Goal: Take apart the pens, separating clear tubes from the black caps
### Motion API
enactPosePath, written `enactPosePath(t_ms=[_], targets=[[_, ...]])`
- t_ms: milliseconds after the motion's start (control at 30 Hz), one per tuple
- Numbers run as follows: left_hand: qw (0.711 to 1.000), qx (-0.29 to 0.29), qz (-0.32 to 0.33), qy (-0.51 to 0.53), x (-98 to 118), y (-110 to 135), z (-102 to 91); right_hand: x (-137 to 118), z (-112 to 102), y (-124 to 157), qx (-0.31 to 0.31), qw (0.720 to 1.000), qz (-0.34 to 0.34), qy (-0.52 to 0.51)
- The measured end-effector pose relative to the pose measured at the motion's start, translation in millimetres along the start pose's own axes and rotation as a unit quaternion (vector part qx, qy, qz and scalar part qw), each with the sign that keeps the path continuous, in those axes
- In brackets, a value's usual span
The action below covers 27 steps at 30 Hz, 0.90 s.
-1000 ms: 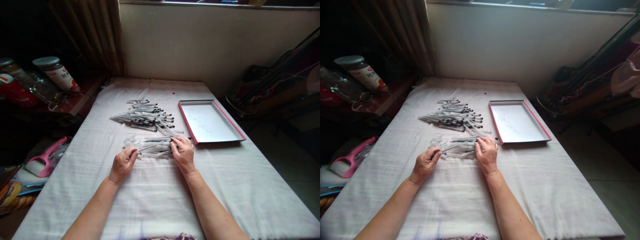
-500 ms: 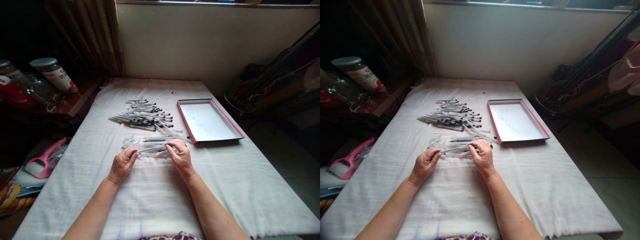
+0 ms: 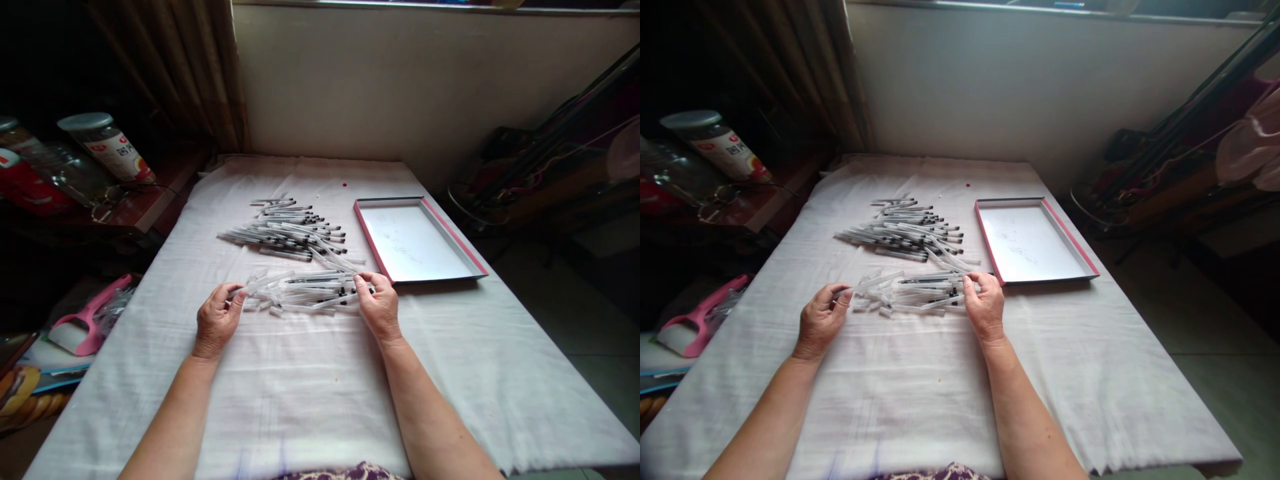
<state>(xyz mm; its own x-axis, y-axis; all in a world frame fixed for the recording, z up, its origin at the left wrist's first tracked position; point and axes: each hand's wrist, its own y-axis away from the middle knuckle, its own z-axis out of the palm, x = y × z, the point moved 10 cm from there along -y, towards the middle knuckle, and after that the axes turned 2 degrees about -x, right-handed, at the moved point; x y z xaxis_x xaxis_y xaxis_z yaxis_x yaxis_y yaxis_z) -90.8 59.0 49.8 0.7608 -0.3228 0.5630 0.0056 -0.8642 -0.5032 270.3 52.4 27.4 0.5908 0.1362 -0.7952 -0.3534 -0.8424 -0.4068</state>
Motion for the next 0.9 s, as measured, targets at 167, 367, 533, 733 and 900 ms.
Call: enactPosePath(t_ms=[167,367,533,733,900], targets=[[0.999,-0.028,-0.018,0.032,2.5,1.7,7.2,-18.9,7.0,3.7,-0.011,0.996,-0.067,0.051],[0.994,-0.066,-0.026,0.088,19.7,8.4,22.1,-37.9,5.1,6.7,-0.009,0.991,-0.115,0.069],[0.987,-0.083,0.027,0.137,49.1,14.6,34.0,-64.9,24.8,17.3,-0.124,0.980,-0.155,-0.003],[0.983,-0.091,0.037,0.153,54.6,17.6,37.7,-64.2,31.8,20.5,-0.160,0.978,-0.118,-0.063],[0.985,-0.085,0.047,0.143,55.8,19.2,35.8,-63.8,36.3,22.5,-0.186,0.973,-0.104,-0.089]])
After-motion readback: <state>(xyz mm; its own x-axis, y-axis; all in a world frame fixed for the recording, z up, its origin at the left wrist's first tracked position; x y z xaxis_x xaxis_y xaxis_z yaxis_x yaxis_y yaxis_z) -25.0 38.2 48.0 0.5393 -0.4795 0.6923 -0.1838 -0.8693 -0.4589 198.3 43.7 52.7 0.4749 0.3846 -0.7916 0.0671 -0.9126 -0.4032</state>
